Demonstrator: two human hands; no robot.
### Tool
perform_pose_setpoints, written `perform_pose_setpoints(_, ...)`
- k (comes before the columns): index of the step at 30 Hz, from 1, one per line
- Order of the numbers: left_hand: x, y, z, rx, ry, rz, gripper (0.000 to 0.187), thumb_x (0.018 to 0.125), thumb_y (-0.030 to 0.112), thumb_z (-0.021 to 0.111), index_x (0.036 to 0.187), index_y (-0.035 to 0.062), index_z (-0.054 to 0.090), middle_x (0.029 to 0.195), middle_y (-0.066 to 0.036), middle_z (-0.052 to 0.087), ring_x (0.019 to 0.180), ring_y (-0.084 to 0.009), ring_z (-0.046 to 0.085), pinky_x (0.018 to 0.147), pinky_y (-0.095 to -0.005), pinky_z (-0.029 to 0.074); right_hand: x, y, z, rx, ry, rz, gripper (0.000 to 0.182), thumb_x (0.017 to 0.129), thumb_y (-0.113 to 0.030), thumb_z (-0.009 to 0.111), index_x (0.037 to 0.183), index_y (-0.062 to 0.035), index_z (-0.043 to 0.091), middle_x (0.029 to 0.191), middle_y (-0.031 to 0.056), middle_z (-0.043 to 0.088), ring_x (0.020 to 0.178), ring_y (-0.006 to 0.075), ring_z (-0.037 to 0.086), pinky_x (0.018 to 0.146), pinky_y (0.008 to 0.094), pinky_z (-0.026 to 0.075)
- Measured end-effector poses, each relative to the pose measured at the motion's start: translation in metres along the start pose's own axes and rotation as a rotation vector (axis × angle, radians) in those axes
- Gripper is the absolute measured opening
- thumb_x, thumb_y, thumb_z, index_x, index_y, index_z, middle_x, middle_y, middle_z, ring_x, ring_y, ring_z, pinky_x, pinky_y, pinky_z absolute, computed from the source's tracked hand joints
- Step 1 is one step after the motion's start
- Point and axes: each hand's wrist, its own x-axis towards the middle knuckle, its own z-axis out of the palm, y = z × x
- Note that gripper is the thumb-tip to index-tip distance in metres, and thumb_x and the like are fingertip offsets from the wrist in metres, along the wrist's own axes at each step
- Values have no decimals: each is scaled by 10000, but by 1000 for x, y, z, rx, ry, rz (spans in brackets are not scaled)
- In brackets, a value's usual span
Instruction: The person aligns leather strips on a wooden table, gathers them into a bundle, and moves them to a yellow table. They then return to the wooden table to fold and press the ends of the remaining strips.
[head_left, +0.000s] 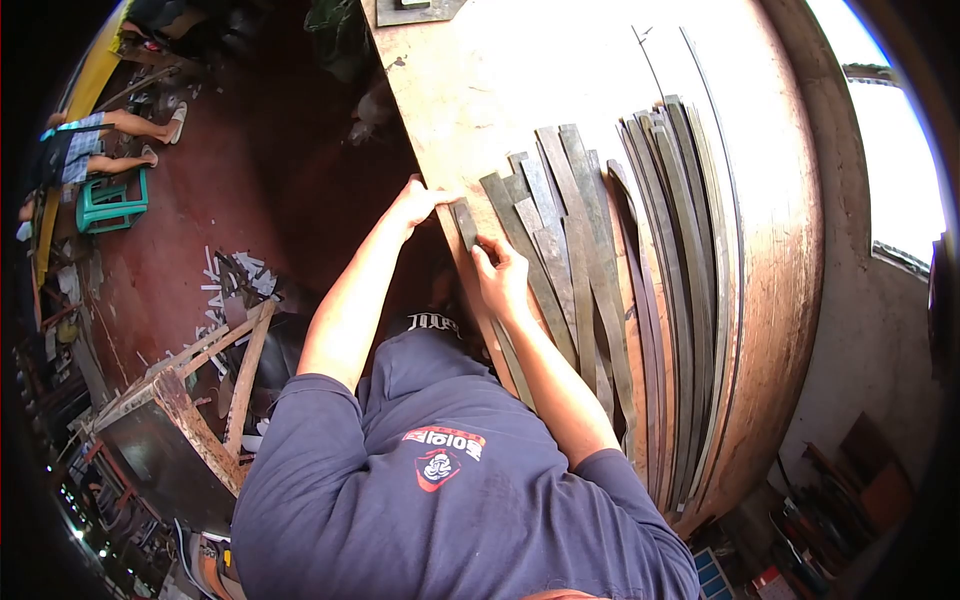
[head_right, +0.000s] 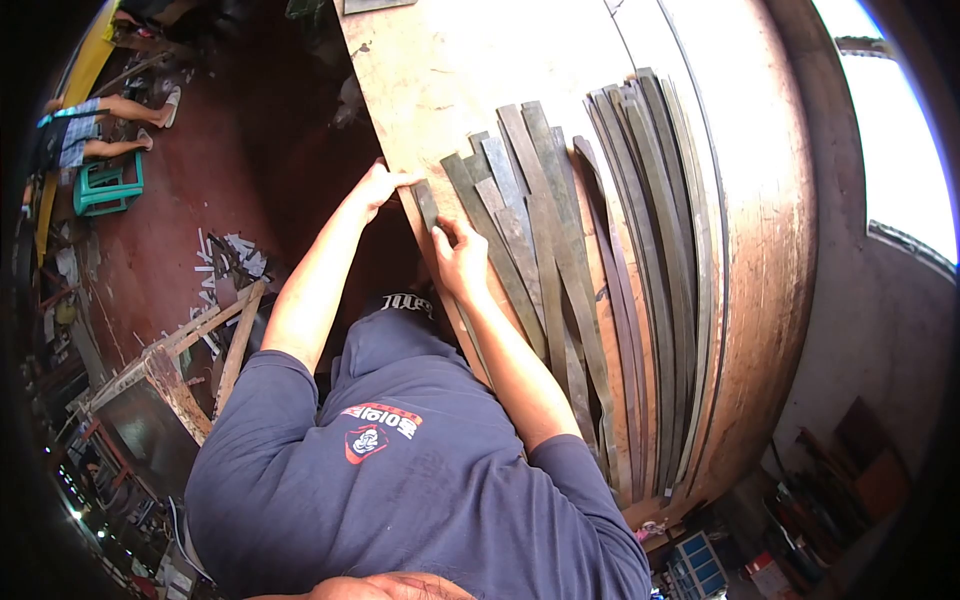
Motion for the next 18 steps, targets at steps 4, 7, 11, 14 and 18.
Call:
perform_pose_setpoints(4,10,-13,-3,18,31,4,592,722,210,815,1211,-15,570,1131,-125,660,1073,-222,608,962,-338,454,0,1,0,7,-5,18,244,876,-74,665,1095,33,656,881,103,705,778,112,627,750,269,507)
perform_pose_setpoints(7,13,-18,-3,33,76,6,591,723,213,815,1210,-16,570,1128,-124,661,1071,-222,609,958,-337,458,0,-1,0,11,-5,23,242,874,-70,665,1093,33,657,888,105,707,782,113,629,753,268,508)
perform_pose_setpoints(11,13,-17,-4,67,53,13,590,726,215,811,1212,-16,567,1117,-123,664,1057,-223,617,941,-337,473,1,2,1,9,0,13,243,873,-69,665,1093,34,658,890,106,709,782,114,633,753,268,510)
perform_pose_setpoints(14,4,-5,-3,39,-17,15,578,729,210,806,1205,-17,571,1110,-123,667,1049,-222,621,931,-337,482,1,1,0,2,-3,12,247,871,-70,667,1093,35,657,883,111,710,774,118,636,751,271,513)
perform_pose_setpoints(18,8,-11,-3,25,4,19,560,733,203,800,1198,-18,580,1111,-123,668,1050,-216,620,928,-335,481,1,-3,0,-17,2,12,245,867,-70,671,1088,35,658,863,111,707,760,114,631,737,268,512)
